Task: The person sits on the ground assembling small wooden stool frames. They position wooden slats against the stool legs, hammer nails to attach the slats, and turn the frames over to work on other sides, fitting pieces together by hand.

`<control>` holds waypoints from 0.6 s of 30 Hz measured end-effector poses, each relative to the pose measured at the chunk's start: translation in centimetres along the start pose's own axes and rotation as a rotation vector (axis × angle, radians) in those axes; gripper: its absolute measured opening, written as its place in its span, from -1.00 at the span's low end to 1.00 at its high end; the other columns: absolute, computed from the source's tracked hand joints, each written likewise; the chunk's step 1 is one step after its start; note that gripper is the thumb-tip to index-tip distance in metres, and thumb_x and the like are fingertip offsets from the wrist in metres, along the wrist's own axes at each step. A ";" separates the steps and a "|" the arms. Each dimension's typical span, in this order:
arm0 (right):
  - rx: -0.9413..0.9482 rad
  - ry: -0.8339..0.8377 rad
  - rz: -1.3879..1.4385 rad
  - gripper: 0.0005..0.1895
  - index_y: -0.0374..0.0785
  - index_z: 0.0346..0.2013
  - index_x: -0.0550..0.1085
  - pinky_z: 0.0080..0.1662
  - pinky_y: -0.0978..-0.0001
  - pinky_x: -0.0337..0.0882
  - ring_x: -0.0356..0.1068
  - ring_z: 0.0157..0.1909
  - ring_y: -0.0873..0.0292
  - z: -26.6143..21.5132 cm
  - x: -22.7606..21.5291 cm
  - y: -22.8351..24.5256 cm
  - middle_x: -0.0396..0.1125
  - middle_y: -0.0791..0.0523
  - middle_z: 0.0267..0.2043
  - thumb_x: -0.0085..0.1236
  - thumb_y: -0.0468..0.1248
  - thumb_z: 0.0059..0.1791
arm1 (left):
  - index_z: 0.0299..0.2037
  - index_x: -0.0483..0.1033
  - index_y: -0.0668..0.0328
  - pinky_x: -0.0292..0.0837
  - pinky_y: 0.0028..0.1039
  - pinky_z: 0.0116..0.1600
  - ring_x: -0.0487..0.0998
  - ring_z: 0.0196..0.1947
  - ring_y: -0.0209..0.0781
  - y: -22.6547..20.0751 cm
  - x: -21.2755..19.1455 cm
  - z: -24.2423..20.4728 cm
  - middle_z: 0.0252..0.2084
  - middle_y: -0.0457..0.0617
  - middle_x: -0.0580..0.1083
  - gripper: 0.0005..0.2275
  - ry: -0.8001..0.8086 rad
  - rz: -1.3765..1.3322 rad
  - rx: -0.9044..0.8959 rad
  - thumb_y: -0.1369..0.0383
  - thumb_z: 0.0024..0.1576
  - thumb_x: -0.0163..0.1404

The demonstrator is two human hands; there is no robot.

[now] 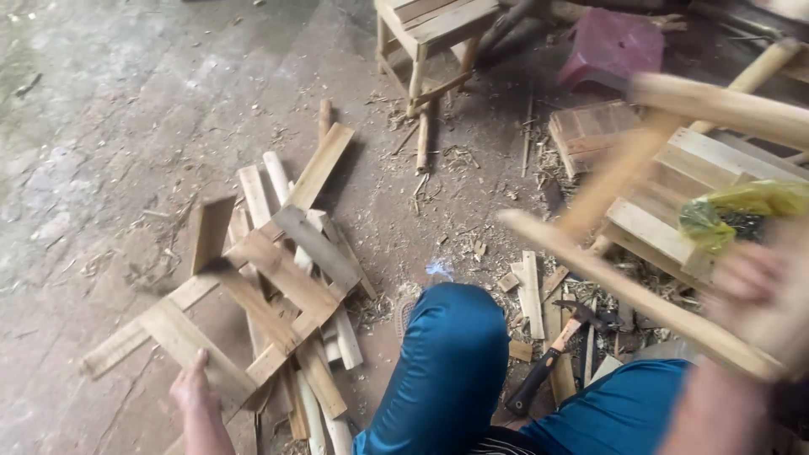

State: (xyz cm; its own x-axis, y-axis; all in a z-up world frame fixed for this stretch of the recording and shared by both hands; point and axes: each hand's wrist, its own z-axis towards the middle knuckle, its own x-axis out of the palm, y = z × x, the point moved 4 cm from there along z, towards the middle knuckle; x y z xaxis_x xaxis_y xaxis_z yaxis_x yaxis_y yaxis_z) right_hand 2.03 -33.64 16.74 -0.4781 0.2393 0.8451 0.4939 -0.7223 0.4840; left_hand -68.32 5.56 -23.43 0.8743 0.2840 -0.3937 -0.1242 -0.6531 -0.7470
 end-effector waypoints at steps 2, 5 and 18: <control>-0.033 -0.001 -0.015 -0.16 0.06 0.60 0.17 -0.35 0.69 0.36 0.29 -0.37 0.39 1.6 2.3 -4.0 0.36 0.22 -0.36 0.36 -0.15 0.08 | 0.01 0.53 0.47 0.51 -0.39 -0.14 0.56 -0.23 -0.08 0.0 1.0 -1.4 -0.14 0.17 0.55 -0.57 -0.039 0.056 0.140 0.23 0.11 0.28; 0.101 0.007 0.169 -0.39 -0.11 0.44 0.21 -0.41 0.65 0.45 0.32 -0.40 0.35 5.9 4.1 -13.1 0.36 0.10 -0.08 0.16 -0.15 0.12 | 0.50 -0.32 0.40 -0.40 0.12 0.51 -0.33 0.48 0.55 -10.2 5.5 -15.1 0.46 0.58 -0.27 -0.19 -0.154 0.391 0.255 0.26 0.32 0.11; 0.685 -0.058 0.351 -0.62 -0.11 0.22 0.23 -0.40 0.46 0.50 0.41 -0.42 0.24 6.4 1.7 -28.8 0.39 0.13 -0.35 -0.10 0.00 0.20 | 0.37 0.35 -0.07 0.39 -0.16 0.36 0.47 0.29 -0.15 -11.1 21.9 -24.5 0.33 0.09 0.40 -0.39 0.961 -0.600 -0.454 0.06 0.08 0.13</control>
State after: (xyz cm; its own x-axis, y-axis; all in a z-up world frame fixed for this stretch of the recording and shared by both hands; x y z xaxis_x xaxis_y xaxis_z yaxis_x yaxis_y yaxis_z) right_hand -8.30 -8.31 5.68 -0.1807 0.1174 0.9765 0.9580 -0.2037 0.2017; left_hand -36.27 1.87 -10.61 0.7512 0.1159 0.6498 0.4260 -0.8371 -0.3431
